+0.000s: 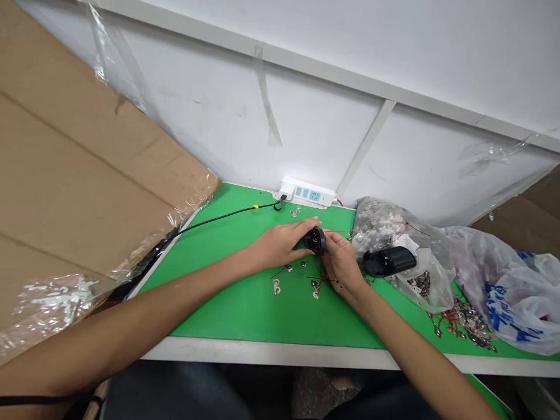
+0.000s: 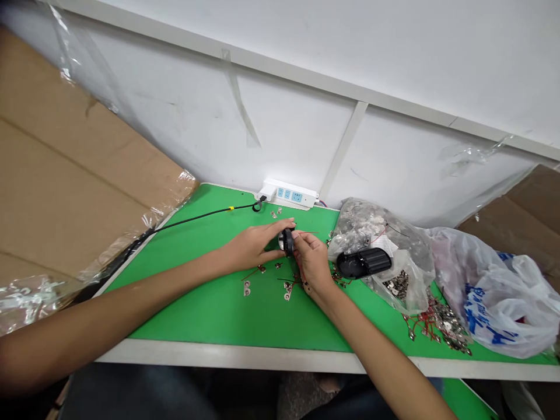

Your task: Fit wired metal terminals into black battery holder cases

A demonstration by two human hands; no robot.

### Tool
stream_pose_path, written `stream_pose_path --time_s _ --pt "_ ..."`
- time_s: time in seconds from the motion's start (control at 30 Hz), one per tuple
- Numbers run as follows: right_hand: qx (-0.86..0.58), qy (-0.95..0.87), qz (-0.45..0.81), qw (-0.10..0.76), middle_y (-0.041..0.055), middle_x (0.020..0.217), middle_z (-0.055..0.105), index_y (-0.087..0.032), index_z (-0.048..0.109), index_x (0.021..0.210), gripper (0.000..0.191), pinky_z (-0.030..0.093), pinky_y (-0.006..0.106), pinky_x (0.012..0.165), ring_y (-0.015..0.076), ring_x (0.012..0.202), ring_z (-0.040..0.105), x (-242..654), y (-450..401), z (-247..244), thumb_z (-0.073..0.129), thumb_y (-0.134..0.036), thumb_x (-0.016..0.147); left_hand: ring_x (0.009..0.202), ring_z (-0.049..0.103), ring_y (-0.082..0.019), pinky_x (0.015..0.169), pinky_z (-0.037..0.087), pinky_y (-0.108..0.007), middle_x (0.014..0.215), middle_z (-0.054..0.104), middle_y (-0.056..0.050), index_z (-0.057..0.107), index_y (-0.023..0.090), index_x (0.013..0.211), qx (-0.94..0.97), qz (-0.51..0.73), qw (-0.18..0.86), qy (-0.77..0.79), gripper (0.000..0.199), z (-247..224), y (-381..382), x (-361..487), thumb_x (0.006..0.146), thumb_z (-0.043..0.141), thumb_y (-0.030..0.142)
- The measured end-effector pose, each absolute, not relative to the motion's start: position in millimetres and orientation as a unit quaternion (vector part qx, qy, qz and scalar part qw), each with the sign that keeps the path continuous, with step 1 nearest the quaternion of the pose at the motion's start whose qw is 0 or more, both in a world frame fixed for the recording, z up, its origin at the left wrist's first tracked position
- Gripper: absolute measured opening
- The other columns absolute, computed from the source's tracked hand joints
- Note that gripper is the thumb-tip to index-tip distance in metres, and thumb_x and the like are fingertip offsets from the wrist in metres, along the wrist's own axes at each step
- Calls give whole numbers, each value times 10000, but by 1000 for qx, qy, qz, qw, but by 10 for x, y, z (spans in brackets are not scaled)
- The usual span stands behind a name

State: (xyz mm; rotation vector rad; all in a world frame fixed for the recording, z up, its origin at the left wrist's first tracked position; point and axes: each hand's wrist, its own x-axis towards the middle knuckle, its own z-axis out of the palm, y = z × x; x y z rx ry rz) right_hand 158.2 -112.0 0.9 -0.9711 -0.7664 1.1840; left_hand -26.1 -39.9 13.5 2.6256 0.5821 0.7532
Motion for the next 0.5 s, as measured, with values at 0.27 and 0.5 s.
stream_pose_path --time_s 0.27,0.5 --pt "-430 -316 515 670 -2 748 680 -191 772 810 404 476 283 717 157 747 570 1527 -1137 7 981 -501 657 1445 623 -332 1150 552 -456 1653 546 -125 400 257 1625 925 268 162 215 686 116 -420 -251 1018 679 412" --pt "-479 -360 490 633 15 791 724 -189 795 863 416 464 279 687 150 718 584 1630 -1086 38 941 -546 709 1438 625 -351 1132 550 -482 1684 504 -126 333 271 1669 919 252 200 229 751 181 -401 -260 1019 664 451"
